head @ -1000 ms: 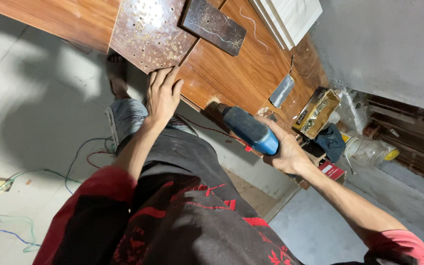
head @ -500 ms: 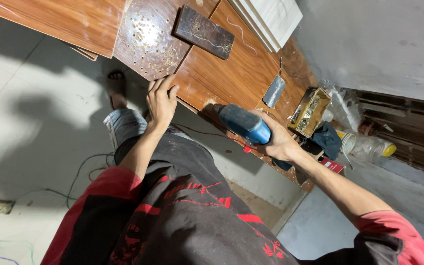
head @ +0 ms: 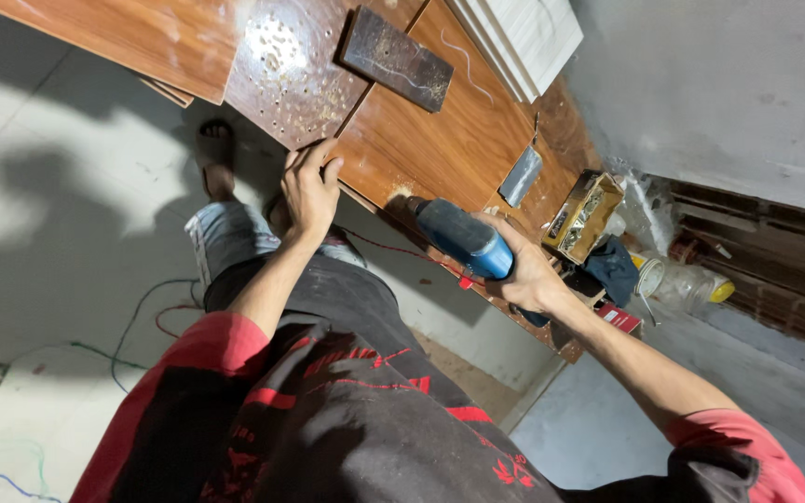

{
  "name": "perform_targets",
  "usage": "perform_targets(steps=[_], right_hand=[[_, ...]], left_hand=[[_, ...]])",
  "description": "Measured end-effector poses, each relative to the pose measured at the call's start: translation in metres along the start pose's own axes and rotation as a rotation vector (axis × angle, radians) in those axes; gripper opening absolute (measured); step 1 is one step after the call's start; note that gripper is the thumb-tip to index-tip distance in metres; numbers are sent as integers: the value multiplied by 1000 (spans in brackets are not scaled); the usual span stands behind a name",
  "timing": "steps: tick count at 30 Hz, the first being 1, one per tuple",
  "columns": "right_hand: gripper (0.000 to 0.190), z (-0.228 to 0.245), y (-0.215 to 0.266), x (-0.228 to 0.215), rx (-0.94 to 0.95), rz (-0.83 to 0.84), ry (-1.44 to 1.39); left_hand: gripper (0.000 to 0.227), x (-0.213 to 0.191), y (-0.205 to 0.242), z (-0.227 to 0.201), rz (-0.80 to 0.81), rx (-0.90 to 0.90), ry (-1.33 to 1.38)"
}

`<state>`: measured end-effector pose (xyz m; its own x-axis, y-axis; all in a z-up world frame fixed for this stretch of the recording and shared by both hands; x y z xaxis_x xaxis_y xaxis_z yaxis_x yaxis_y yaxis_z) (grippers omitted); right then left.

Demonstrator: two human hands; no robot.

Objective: The person uses a corded drill and a metal template to drill holes into multiple small wooden panels. They repeatedly position the template, drill, remove the template, and stack the finished panels on the floor.

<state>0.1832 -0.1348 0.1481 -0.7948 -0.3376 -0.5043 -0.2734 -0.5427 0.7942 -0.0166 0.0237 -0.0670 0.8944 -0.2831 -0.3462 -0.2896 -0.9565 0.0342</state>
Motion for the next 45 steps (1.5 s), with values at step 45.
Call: perform_targets(steps=[45], right_hand=[[91, 123, -33, -18, 15, 44, 142]], left_hand=[[22, 2, -19, 12, 128, -116, 42]])
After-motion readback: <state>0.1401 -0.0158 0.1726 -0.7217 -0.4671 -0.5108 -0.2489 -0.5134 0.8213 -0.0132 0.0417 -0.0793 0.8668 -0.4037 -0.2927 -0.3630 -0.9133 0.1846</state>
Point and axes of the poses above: each hand's wrist, its own y-axis away from the middle knuckle, its own x-axis out of the palm, z = x × y, the point moved 9 cm from there along -y, towards the middle knuckle
